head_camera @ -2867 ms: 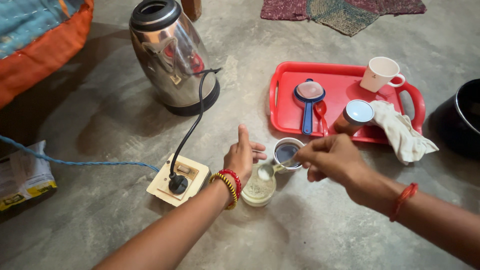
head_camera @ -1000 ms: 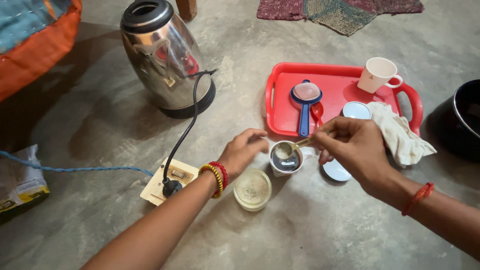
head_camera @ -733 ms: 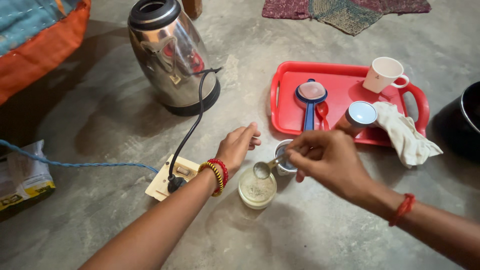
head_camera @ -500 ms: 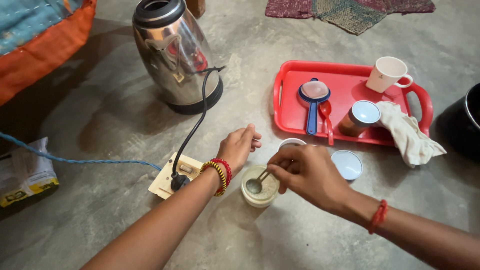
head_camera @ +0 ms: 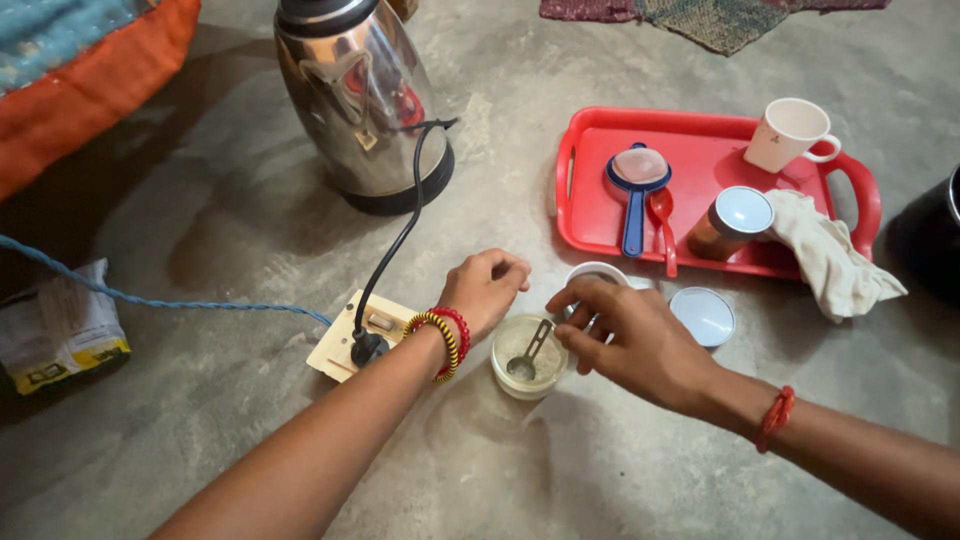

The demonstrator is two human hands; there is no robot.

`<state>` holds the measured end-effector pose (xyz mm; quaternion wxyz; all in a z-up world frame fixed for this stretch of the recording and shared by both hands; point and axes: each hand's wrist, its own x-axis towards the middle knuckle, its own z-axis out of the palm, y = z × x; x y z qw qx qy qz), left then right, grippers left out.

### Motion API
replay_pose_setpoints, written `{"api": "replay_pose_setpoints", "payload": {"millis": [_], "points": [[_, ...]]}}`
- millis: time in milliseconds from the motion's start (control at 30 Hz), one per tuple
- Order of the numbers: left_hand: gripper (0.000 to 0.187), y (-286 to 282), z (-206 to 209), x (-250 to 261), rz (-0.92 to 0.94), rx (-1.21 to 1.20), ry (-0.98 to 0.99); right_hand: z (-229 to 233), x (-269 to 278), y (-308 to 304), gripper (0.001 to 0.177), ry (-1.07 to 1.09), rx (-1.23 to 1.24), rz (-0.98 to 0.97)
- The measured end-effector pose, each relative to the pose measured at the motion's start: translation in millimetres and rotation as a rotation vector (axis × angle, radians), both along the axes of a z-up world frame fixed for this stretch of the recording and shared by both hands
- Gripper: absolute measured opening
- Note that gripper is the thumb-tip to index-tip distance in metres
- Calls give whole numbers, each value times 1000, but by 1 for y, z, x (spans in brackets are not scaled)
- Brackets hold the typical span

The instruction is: The person scoops a dark powder into a white cup, pours hot water from a kettle, and stirs the mixture with a red spoon. They then wipe the red tray with a white cloth.

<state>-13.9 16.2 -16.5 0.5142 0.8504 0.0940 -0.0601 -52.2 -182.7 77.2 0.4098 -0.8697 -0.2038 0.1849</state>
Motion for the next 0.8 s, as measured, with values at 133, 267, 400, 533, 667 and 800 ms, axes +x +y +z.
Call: {"api": "replay_pose_setpoints", "payload": {"millis": [133,267,400,533,667,800], "points": [[28,-3,2,-1,-33,44,-31,-2,2,-6,28,-27,0,-31],[29,-8,4,0,-63,85,-55,-8,5,-15,25,-183,1,-55],[28,-12,3,1,-87,113,-67,-14,11,-29,21,-310,-71,-103],[27,-15,3,2,-105,133,-86,-18,14,-44,24,-345,-174,-126],[25,-20,8,2,-159,190,-162,-23,13,-60,25,-409,-299,-135],[22,-27,20,-5,-220,406,-276,-34,18,-77,28,-450,-353,-142]]}}
